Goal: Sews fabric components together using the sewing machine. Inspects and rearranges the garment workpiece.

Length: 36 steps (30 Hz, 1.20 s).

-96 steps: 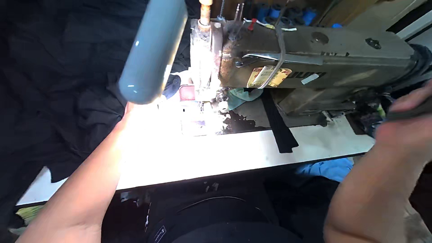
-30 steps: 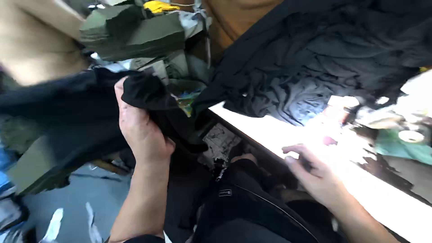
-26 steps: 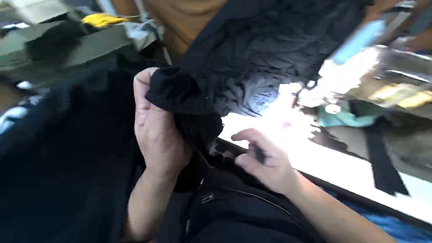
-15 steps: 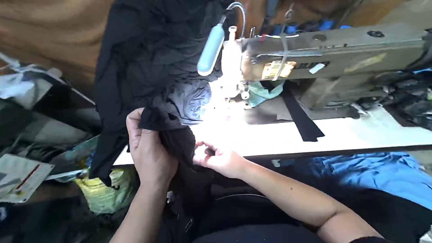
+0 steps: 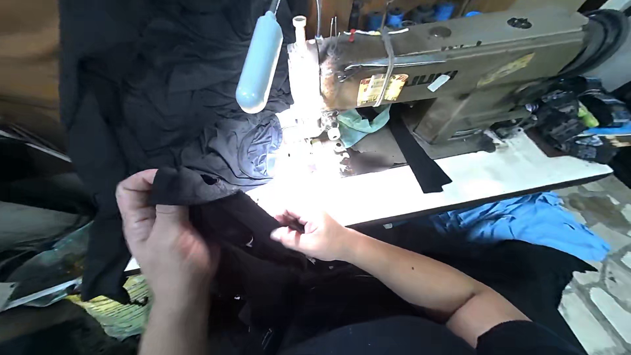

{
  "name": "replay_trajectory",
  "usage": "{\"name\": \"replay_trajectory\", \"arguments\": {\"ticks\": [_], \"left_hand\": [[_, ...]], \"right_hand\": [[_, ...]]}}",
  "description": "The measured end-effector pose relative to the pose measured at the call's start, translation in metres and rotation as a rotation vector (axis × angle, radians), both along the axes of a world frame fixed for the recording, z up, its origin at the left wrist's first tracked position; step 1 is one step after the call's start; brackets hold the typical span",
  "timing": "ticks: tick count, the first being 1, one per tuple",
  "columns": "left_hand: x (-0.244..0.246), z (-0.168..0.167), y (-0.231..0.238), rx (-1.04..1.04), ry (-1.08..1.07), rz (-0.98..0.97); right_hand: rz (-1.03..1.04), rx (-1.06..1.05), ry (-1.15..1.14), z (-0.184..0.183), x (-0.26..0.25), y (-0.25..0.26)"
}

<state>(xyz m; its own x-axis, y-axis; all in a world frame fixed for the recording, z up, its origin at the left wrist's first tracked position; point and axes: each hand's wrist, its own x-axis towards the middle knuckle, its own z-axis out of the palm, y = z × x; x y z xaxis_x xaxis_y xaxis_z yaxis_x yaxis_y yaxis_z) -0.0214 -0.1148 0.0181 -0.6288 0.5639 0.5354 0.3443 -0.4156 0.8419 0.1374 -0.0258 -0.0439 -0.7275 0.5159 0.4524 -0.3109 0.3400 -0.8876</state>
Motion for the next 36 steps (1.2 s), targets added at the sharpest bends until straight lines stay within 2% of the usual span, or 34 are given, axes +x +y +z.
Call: {"name": "replay_trajectory", "arguments": {"ticks": [3, 5, 7, 10, 11, 12, 14, 17, 19, 21, 24, 29, 33, 36], "left_hand": [[-0.055, -0.006, -0.017, -0.324, 0.585, 0.11], [-0.082, -0.023, -0.018, -0.444, 0.869, 0.132], [-0.081, -0.036, -0.008, -0.452, 0.834, 0.039], [-0.059, -0.041, 0.019, -0.324, 0.38, -0.187], [-0.046, -0.037, 0.033, -0.324, 0.324, -0.179], [-0.035, -0.033, 0.047, -0.351, 0.361, -0.148], [-0.02, -0.026, 0.079, -0.502, 0.606, -0.084], [-0.02, -0.043, 0.132, -0.703, 1.024, -0.3], [-0.021, -0.056, 0.162, -0.921, 1.149, -0.418], [-0.02, -0.066, 0.185, -1.067, 1.181, -0.416], [-0.019, -0.075, 0.204, -1.086, 1.114, -0.295], [-0.029, -0.097, 0.219, -0.925, 1.073, -0.205], [-0.023, -0.097, 0.211, -0.872, 1.161, -0.127], [-0.017, -0.086, 0.188, -0.78, 1.167, -0.139]], "right_hand": [[-0.44, 0.43, -0.083, -0.016, 0.02, 0.033], [-0.61, 0.597, -0.167, -0.025, 0.036, 0.052], [-0.658, 0.644, -0.206, -0.035, 0.046, 0.054], [-0.651, 0.539, -0.268, -0.046, 0.058, 0.043], [-0.639, 0.499, -0.302, -0.048, 0.062, 0.037], [-0.621, 0.474, -0.346, -0.05, 0.066, 0.029], [-0.517, 0.398, -0.503, -0.047, 0.075, 0.015], [-0.243, 0.175, -0.916, -0.024, 0.075, 0.011], [-0.098, 0.063, -1.076, -0.011, 0.067, 0.019], [-0.052, 0.036, -1.121, -0.004, 0.059, 0.026], [-0.093, 0.056, -1.126, -0.002, 0.048, 0.035], [-0.122, 0.057, -1.165, -0.003, 0.035, 0.043], [-0.132, 0.104, -1.15, -0.008, 0.035, 0.039], [-0.16, 0.156, -1.009, -0.019, 0.045, 0.032]]}}
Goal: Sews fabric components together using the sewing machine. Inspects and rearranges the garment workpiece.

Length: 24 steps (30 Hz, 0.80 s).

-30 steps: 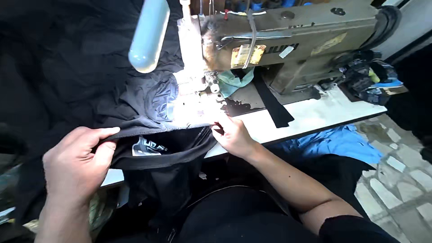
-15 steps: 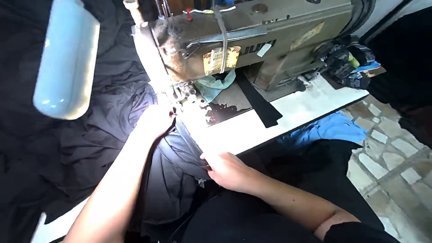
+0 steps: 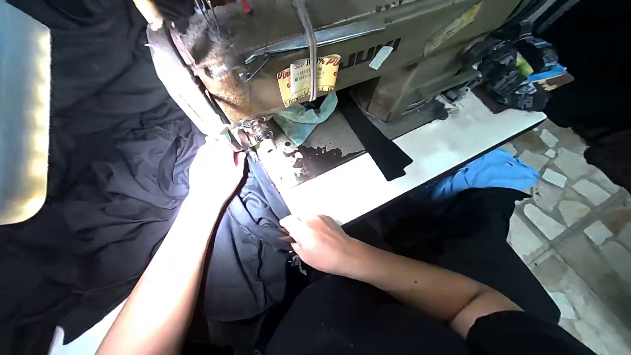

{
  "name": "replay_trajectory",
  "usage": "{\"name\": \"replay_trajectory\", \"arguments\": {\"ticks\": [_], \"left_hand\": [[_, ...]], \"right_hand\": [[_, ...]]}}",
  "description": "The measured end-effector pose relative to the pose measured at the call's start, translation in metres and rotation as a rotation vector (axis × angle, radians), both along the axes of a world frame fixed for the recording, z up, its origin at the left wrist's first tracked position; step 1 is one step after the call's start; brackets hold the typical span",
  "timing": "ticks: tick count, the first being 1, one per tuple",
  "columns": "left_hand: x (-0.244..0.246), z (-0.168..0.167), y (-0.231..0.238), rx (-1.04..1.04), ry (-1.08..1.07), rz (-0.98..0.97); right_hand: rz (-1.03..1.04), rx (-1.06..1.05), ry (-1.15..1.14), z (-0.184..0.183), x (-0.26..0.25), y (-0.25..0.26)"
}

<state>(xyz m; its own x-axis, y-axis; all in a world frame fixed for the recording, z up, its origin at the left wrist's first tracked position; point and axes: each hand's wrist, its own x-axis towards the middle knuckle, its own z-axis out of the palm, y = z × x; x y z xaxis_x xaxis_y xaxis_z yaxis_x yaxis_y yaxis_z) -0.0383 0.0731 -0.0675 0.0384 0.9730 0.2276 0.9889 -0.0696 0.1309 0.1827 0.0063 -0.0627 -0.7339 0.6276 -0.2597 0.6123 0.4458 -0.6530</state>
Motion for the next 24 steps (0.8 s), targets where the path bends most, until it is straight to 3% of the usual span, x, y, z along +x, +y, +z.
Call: {"name": "replay_trajectory", "arguments": {"ticks": [5, 9, 12, 16, 21, 24], "left_hand": [[0.025, 0.007, -0.041, 0.055, -0.036, -0.198], [0.06, 0.007, -0.042, -0.174, -0.012, -0.091], [0.056, -0.003, -0.042, -0.13, -0.079, -0.114], [0.046, 0.002, -0.062, 0.01, -0.448, 0.048], [0.049, -0.005, -0.073, 0.183, -1.148, 0.202], [0.053, -0.006, -0.072, 0.236, -1.256, 0.255]], "right_hand": [[0.053, 0.129, 0.123, -0.01, 0.002, -0.008], [0.119, 0.122, 0.079, -0.001, -0.002, -0.009], [0.136, 0.141, 0.099, -0.004, -0.001, -0.007], [0.054, 0.112, 0.204, -0.008, 0.006, 0.008], [-0.213, 0.038, 0.273, 0.003, 0.005, 0.054], [-0.134, 0.088, 0.352, 0.002, -0.003, 0.075]]}}
